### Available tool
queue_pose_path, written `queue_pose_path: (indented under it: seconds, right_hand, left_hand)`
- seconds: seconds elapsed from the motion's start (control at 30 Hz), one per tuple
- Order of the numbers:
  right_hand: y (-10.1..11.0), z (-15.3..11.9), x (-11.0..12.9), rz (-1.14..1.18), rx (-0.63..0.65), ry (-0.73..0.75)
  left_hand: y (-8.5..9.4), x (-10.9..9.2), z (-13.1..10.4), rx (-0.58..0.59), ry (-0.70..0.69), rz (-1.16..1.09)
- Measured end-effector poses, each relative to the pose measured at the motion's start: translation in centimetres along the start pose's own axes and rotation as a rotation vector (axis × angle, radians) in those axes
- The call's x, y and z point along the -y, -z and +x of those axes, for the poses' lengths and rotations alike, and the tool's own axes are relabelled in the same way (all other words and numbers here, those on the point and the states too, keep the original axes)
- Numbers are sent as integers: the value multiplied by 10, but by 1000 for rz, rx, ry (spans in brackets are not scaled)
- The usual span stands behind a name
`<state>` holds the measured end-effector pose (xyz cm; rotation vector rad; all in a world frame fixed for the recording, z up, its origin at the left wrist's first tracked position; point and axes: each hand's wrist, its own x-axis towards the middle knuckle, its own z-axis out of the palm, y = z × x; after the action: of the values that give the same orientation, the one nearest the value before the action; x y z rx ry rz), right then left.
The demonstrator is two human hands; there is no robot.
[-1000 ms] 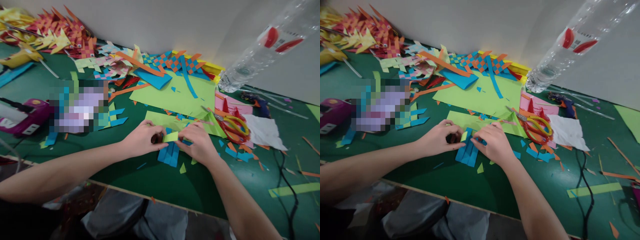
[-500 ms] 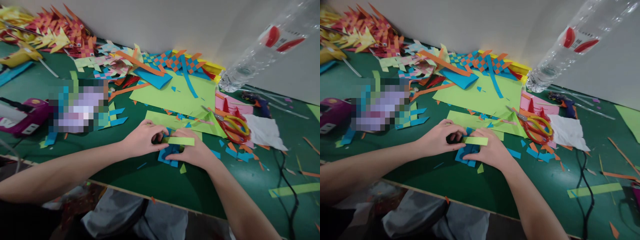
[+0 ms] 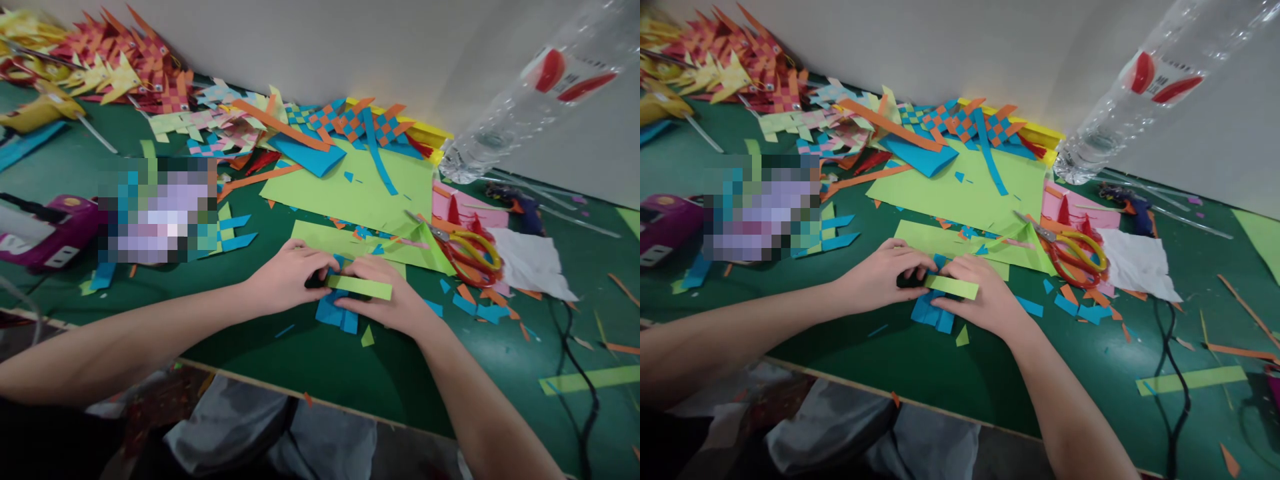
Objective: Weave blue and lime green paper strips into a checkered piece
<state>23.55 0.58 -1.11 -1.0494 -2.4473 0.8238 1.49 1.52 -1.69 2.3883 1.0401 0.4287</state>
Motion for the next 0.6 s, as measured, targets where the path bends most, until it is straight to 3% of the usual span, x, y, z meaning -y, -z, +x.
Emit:
queue_pose_path:
  seconds: [0.6]
  right_hand:
    - [4, 1, -5, 89, -12, 38]
  left_hand:
    - [2, -2, 2, 42, 26, -23]
